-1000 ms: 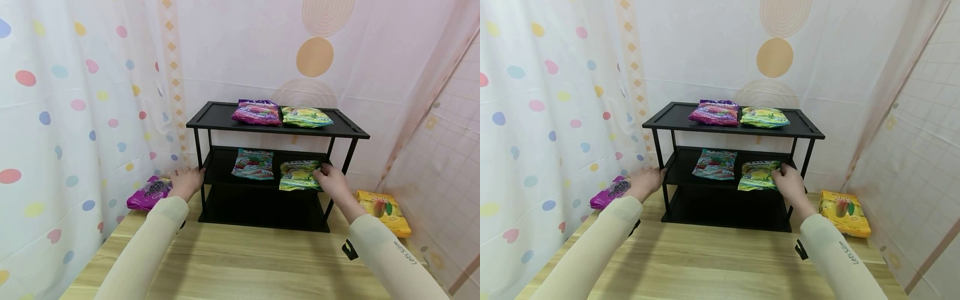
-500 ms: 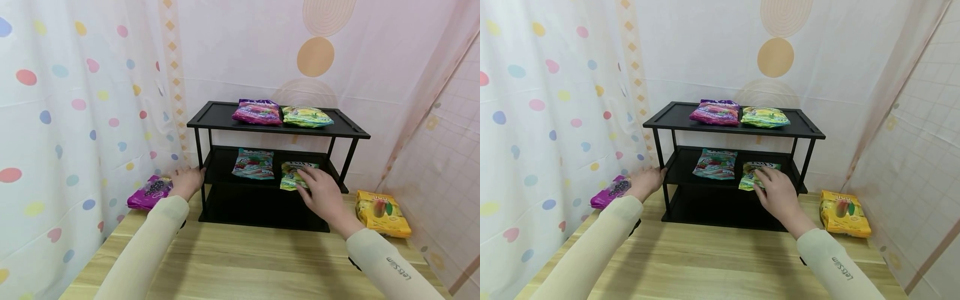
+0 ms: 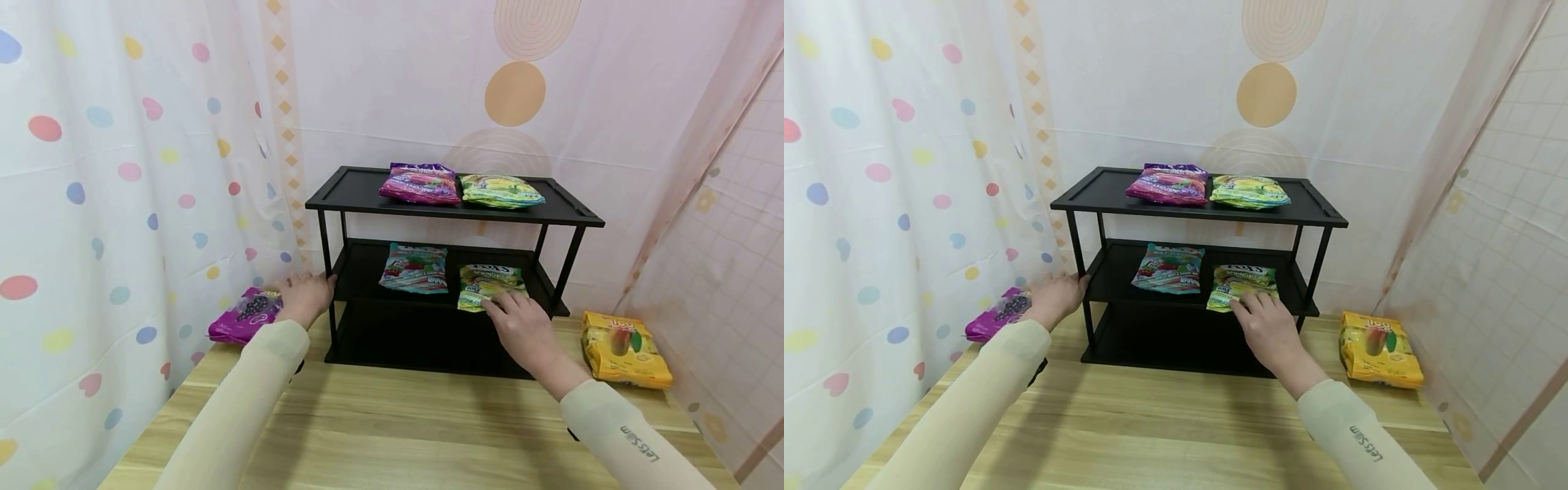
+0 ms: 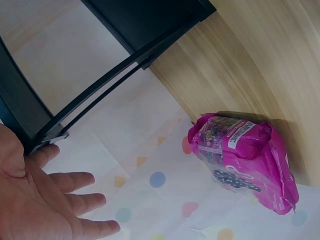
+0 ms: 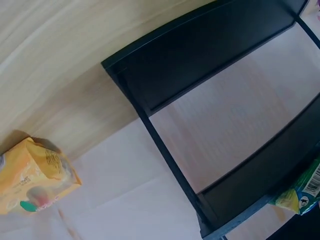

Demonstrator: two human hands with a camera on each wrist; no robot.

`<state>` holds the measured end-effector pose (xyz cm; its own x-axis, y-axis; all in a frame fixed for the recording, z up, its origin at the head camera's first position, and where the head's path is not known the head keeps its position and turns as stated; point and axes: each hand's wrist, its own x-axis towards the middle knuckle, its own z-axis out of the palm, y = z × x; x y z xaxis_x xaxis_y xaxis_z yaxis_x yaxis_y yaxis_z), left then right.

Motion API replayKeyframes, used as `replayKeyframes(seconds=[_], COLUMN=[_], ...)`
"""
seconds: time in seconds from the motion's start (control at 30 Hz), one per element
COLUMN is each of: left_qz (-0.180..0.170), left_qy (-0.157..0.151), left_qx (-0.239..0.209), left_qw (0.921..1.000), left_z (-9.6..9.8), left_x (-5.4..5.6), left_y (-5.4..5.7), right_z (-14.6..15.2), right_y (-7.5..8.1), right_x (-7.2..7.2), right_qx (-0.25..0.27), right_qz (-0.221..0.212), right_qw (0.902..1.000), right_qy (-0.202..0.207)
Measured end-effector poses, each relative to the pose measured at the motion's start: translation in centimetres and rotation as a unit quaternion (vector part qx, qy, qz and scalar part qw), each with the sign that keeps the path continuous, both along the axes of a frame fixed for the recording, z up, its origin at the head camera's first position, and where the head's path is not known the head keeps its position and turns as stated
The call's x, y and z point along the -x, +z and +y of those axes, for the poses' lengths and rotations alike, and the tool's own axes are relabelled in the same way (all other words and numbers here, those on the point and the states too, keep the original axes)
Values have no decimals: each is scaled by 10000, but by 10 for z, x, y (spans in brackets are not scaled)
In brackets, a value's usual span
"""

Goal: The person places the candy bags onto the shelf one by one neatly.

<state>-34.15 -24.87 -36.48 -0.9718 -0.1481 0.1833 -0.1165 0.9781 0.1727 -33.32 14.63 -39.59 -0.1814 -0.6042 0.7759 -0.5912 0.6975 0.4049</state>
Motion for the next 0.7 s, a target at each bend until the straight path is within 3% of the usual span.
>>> replayKeyframes(seconds=[0.7], left_qz=[-44], left_qy=[8], left_qx=[-43], left_qw=[10000], left_z=[1], left_x=[-2], left_y=[1], right_z=[-5], right_y=[-1], right_x=[-1], right_qx=[90], right_qz=[-869], right_qw=[9943], right_qy=[-611])
